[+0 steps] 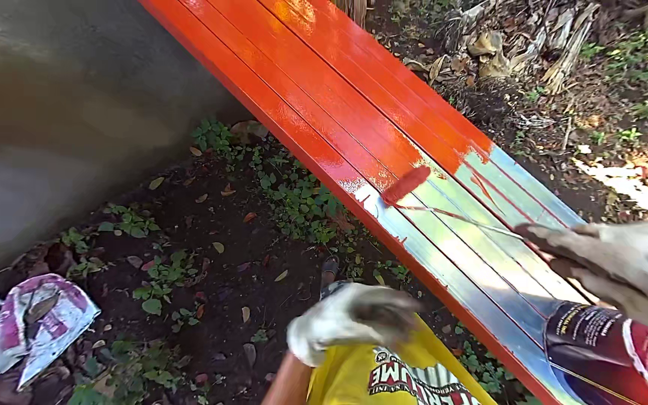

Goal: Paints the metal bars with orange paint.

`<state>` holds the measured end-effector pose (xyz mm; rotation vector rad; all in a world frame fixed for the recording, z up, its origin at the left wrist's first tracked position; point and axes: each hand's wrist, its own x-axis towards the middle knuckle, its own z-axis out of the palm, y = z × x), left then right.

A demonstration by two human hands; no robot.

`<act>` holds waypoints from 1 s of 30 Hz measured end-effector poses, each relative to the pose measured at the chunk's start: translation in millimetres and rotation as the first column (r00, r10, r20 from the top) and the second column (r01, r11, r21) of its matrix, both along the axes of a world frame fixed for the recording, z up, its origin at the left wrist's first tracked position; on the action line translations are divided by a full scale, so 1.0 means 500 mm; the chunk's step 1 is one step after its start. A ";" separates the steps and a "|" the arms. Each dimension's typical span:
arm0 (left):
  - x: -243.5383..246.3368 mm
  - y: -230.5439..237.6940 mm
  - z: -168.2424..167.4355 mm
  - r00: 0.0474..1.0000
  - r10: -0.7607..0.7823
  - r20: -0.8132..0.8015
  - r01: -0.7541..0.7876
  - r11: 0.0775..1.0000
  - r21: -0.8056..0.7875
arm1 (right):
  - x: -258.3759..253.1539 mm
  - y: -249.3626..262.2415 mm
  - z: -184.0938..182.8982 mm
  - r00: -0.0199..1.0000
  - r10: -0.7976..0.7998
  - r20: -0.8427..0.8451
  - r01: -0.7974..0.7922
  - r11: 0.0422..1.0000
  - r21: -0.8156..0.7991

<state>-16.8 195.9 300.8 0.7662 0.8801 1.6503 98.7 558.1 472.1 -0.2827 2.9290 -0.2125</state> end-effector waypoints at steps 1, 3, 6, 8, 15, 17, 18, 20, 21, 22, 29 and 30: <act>0.038 0.075 0.044 0.989 -0.048 -0.137 0.050 0.999 0.010 | -0.052 -0.024 0.036 0.990 -0.028 0.135 0.017 0.996 0.085; 0.118 0.224 0.078 0.878 0.001 -0.478 -0.010 1.000 -0.016 | -0.189 -0.114 0.104 0.857 -0.251 0.450 0.093 0.934 0.344; 0.201 0.393 0.064 0.610 -0.123 -0.783 0.001 0.988 -0.154 | -0.299 -0.094 0.053 0.976 0.058 0.210 -0.108 0.967 0.233; 0.230 0.449 0.060 0.473 -0.241 -0.847 0.076 0.969 -0.233 | -0.379 -0.164 0.067 0.958 0.012 0.286 -0.079 0.971 0.224; 0.295 0.514 0.045 0.304 -0.263 -0.916 0.163 0.961 -0.222 | -0.471 -0.200 0.054 0.986 -0.034 0.161 -0.017 0.952 0.306; 0.295 0.488 0.062 0.333 -0.244 -0.911 0.148 0.968 -0.205 | -0.407 -0.187 0.053 0.992 -0.037 0.121 -0.006 0.941 0.339; 0.282 0.462 0.096 0.320 -0.306 -0.896 0.174 0.949 -0.262 | -0.362 -0.157 0.031 0.999 0.036 0.037 -0.046 0.948 0.316; 0.283 0.447 0.142 0.307 -0.405 -0.861 0.223 0.910 -0.349 | -0.261 -0.083 -0.037 0.980 0.141 -0.140 -0.101 0.960 0.261; 0.316 0.476 0.103 0.349 -0.290 -0.891 0.189 0.953 -0.236 | -0.208 -0.078 -0.037 0.994 0.093 -0.063 -0.072 0.956 0.284; 0.348 0.508 0.072 0.376 -0.214 -0.902 0.166 0.973 -0.162 | -0.160 -0.063 -0.047 0.998 0.061 -0.033 -0.047 0.940 0.339; 0.405 0.501 0.051 0.393 -0.217 -0.893 0.221 0.965 -0.137 | 0.106 -0.126 0.009 0.943 -0.275 0.189 0.245 0.955 0.165; 0.441 0.523 -0.018 0.469 -0.033 -0.882 0.130 0.991 0.032 | 0.093 -0.167 0.034 0.908 -0.327 0.261 0.274 0.937 0.218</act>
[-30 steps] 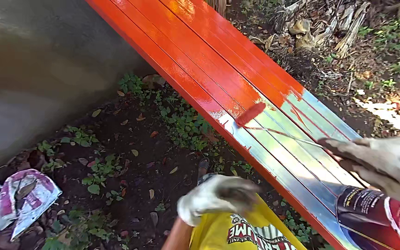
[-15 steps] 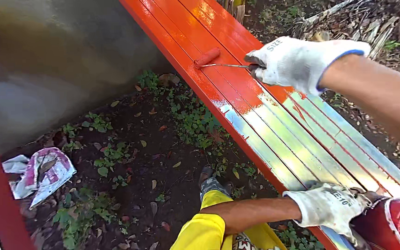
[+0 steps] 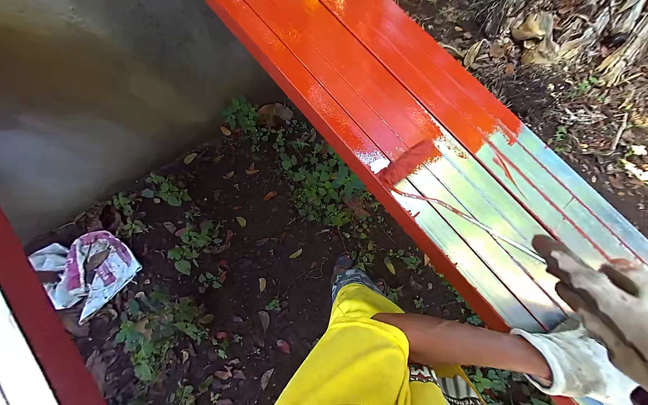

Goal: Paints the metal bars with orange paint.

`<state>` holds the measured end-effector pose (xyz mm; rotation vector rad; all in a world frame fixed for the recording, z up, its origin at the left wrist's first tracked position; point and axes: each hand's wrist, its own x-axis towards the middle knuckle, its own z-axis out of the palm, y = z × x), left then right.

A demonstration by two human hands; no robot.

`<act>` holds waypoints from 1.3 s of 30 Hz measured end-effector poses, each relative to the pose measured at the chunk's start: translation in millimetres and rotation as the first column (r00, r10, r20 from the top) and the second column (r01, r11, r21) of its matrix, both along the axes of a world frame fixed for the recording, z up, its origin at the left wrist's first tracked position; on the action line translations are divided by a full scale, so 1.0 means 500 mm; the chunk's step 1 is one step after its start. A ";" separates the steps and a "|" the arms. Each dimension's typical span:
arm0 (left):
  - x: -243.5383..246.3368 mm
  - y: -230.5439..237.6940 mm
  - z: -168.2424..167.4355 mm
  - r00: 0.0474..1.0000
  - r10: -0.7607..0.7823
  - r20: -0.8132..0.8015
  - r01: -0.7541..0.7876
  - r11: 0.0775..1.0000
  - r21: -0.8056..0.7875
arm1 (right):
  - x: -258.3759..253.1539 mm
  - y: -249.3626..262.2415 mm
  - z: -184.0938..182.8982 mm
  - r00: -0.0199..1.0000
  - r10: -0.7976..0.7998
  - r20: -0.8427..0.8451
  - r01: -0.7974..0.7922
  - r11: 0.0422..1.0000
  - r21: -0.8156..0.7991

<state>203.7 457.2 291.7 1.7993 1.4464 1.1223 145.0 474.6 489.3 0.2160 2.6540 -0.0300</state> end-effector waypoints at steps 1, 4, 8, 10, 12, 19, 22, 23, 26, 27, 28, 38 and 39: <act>0.009 0.007 -0.030 0.998 0.015 0.057 -0.017 0.999 0.038 | -0.014 -0.030 0.011 0.997 -0.034 0.070 0.032 0.999 0.019; -0.129 -0.116 0.123 0.984 -0.139 0.116 0.164 0.955 -0.249 | -0.056 -0.059 -0.017 0.999 0.025 0.045 -0.027 0.998 0.054; -0.192 -0.186 0.115 0.981 -0.047 0.189 0.069 0.991 -0.113 | -0.160 -0.046 -0.092 0.989 0.144 -0.021 -0.138 0.973 0.186; -0.213 -0.212 0.077 0.959 -0.075 0.273 0.103 0.990 -0.091 | -0.241 -0.071 -0.085 0.971 0.232 -0.051 -0.220 0.961 0.168; -0.254 -0.261 0.059 0.920 -0.079 0.384 0.126 0.987 -0.100 | -0.302 -0.106 -0.066 0.968 0.225 -0.113 -0.216 0.972 0.087; -0.439 -0.557 -0.149 0.799 0.225 0.557 0.115 0.853 -0.509 | -0.243 -0.064 -0.092 0.977 0.212 0.008 -0.211 0.969 0.131; -0.486 -0.711 -0.293 0.675 0.674 0.301 -0.162 0.532 -0.831 | -0.126 -0.100 -0.018 0.986 0.004 0.168 -0.013 0.999 0.047; -0.492 -0.758 -0.350 0.633 0.761 0.145 -0.246 0.374 -0.894 | -0.092 -0.100 0.000 0.980 -0.032 0.197 0.026 0.999 0.032; -0.477 -0.876 -0.461 0.507 0.830 -0.233 -0.339 -0.057 -0.939 | -0.050 -0.103 0.052 0.928 -0.145 0.342 0.153 0.988 0.005; -0.461 -0.902 -0.477 0.460 0.843 -0.280 -0.326 -0.133 -0.936 | -0.051 -0.100 0.060 0.927 -0.149 0.345 0.160 0.987 -0.005; -0.443 -0.920 -0.486 0.398 0.871 -0.288 -0.300 -0.173 -0.938 | -0.062 -0.098 0.062 0.931 -0.142 0.335 0.156 0.988 -0.014; -0.310 -0.945 -0.586 -0.078 0.990 -0.121 -0.108 -0.129 -0.986 | -0.478 -0.128 -0.009 0.984 0.170 0.055 -0.173 0.984 0.050; -0.302 -0.940 -0.576 -0.124 0.986 -0.108 -0.105 -0.122 -0.987 | -0.523 -0.125 -0.034 0.979 0.202 -0.031 -0.200 0.978 0.065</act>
